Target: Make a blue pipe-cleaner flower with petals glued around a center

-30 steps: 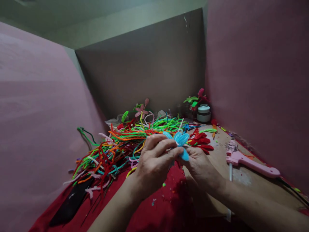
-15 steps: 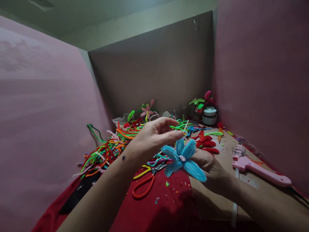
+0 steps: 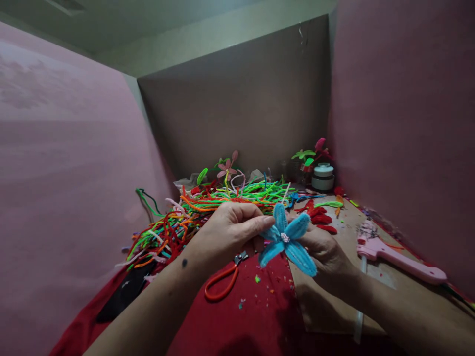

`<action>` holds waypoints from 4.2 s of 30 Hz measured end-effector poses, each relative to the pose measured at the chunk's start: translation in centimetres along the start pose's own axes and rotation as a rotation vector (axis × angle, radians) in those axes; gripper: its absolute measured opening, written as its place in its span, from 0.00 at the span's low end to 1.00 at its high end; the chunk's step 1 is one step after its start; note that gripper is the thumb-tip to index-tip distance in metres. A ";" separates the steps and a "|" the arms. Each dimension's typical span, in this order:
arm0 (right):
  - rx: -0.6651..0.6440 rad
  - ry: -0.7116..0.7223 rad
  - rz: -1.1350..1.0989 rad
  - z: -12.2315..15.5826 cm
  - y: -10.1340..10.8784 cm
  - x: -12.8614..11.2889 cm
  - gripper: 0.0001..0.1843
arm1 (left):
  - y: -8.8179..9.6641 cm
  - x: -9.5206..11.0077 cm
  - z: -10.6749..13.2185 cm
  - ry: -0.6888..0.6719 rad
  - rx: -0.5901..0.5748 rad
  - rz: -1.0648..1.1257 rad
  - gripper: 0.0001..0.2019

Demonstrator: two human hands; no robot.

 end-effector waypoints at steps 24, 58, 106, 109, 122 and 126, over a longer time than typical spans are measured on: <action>-0.191 0.083 0.032 -0.6 -1.3 -1.9 0.17 | -2.1 0.4 -3.5 -0.082 -0.361 -0.098 0.06; 0.007 -0.515 -0.426 0.0 -1.1 1.5 0.15 | -1.5 -0.9 1.8 -1.212 0.294 -1.073 0.06; 0.277 -0.570 -0.420 -0.5 -0.8 0.8 0.11 | -2.7 -3.7 0.4 -0.457 0.348 -0.492 0.08; 0.333 -0.546 -0.375 -0.4 -1.0 0.9 0.11 | -4.3 -4.7 -0.1 -0.622 0.460 -0.791 0.14; 0.261 -0.489 -0.495 -1.6 -1.5 1.5 0.08 | -3.4 -5.1 -1.1 -0.754 0.449 -0.836 0.08; 0.241 -0.444 -0.468 -2.0 -1.4 1.4 0.04 | -2.8 -5.5 -1.5 -0.488 0.371 -0.476 0.10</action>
Point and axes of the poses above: each hand's wrist, its own z-axis away from the middle knuckle, its own y-axis out of the back of the hand, x = y × z, the point moved 4 cm from there along -z, towards the middle knuckle, and after that the axes turned 3 degrees about -y, right-handed, at the moved point
